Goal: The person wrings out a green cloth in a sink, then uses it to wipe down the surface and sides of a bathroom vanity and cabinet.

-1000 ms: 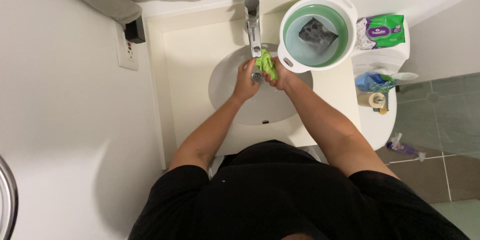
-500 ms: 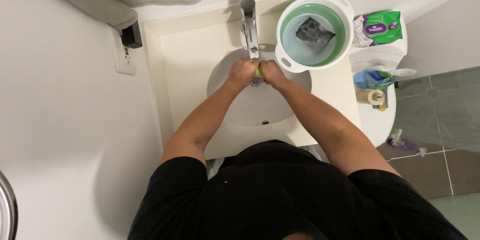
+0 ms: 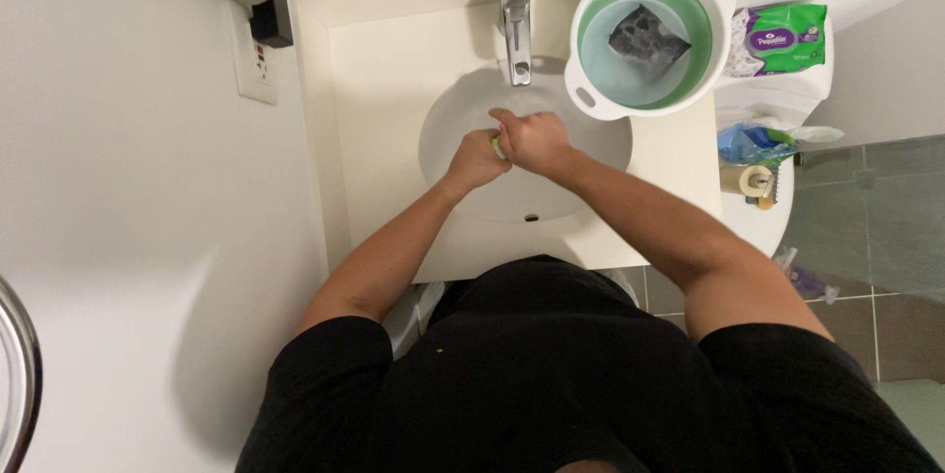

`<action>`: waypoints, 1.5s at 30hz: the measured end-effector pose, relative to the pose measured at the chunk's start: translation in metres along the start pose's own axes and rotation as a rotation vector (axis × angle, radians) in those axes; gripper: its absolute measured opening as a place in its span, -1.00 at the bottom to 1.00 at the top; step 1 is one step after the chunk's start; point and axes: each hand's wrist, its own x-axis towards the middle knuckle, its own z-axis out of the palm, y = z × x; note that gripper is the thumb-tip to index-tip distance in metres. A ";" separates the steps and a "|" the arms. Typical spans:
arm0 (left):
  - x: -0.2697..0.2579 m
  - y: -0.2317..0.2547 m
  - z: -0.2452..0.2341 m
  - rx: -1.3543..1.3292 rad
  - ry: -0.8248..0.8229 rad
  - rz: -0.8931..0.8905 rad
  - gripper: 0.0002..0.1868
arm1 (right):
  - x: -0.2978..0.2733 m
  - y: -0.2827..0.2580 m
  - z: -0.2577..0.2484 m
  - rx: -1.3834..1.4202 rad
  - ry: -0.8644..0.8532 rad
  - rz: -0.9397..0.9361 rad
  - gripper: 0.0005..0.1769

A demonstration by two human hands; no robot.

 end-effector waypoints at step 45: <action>-0.020 -0.031 -0.032 0.122 0.077 -0.294 -0.47 | 0.029 0.084 0.064 1.534 0.026 1.084 -0.79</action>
